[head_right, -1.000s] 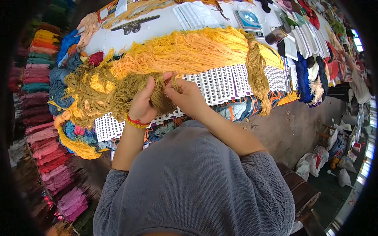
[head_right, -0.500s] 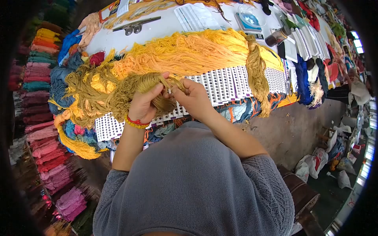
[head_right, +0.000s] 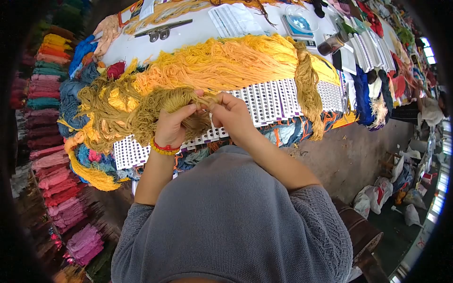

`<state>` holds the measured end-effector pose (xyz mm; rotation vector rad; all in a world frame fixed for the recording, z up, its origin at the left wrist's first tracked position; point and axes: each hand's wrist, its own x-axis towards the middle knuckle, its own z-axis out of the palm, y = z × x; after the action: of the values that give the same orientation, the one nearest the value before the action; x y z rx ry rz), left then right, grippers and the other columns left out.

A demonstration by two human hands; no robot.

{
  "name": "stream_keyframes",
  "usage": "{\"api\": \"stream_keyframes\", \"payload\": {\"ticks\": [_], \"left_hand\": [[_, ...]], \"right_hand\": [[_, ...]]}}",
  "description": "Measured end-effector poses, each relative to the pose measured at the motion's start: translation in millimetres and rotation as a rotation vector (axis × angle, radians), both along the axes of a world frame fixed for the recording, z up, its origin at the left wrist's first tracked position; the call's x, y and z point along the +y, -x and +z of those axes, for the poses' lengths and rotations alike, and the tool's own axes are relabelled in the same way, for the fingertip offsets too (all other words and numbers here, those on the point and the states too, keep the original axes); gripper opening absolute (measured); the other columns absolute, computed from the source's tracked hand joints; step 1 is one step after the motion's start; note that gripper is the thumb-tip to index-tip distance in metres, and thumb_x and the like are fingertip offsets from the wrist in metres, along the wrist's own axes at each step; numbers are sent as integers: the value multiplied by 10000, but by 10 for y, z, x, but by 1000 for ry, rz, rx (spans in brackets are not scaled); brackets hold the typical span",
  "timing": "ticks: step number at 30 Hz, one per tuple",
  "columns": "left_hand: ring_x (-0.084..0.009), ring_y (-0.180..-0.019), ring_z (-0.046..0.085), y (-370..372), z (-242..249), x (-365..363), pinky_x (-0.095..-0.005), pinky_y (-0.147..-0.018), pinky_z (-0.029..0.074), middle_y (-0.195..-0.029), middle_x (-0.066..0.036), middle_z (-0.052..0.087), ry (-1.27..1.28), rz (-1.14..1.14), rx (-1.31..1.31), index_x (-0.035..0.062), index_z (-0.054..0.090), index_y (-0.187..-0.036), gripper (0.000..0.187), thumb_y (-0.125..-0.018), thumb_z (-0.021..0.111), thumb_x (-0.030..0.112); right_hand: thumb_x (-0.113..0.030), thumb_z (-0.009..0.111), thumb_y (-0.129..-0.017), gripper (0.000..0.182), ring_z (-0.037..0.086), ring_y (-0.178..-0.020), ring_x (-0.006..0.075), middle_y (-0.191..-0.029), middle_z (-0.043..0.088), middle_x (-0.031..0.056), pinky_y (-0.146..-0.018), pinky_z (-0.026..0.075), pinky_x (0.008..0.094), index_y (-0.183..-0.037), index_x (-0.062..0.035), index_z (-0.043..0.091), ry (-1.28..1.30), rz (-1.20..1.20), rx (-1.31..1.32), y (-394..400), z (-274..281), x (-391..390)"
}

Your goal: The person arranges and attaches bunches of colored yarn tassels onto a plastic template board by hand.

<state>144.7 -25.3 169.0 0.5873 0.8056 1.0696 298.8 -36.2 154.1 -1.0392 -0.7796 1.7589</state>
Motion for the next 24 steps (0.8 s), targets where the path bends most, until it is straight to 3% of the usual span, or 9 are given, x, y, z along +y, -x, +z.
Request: {"api": "stream_keyframes", "payload": {"ticks": [3, 7, 13, 21, 24], "left_hand": [[-112, -716, 562, 65, -96, 32, -232, -662, 458, -870, -76, 616, -53, -85, -64, -57, 558, -1022, 240, -790, 545, 1], [-131, -732, 574, 67, -79, 27, -247, -689, 460, -818, -83, 611, -9, -112, -59, -59, 553, -1026, 250, -787, 535, 11], [-138, -672, 579, 32, -79, 15, -278, -626, 488, -777, -72, 606, 45, -131, -2, -53, 579, -967, 191, -800, 549, 35], [-130, -747, 578, -29, -93, 25, -248, -622, 482, -839, -60, 613, 122, -36, 39, -14, 604, -914, 145, -804, 584, 79], [-153, -785, 588, -61, -73, 15, -281, -688, 491, -886, -80, 617, 95, -6, 69, -26, 597, -946, 167, -812, 568, 71]], "right_hand": [[-128, 517, -837, 117, 366, -442, 52, -571, 454, -12, -407, 284, 197, -745, -62, 487, 208, 61, 183, -30, 86, 43], [-135, 533, -828, 114, 342, -425, 54, -552, 432, -23, -401, 268, 196, -749, -71, 482, 259, 162, 238, -73, 32, 59], [-141, 552, -821, 110, 309, -414, 44, -531, 405, -42, -400, 260, 196, -763, -66, 494, 167, -53, 366, -57, -24, 68], [-124, 583, -802, 89, 421, -541, 12, -674, 549, -36, -465, 319, 166, -820, -36, 589, 98, 29, -123, 69, 81, 13], [-123, 581, -802, 90, 415, -569, 1, -698, 556, -47, -484, 320, 163, -814, -37, 604, 109, 39, -138, 91, 84, 25]]}}
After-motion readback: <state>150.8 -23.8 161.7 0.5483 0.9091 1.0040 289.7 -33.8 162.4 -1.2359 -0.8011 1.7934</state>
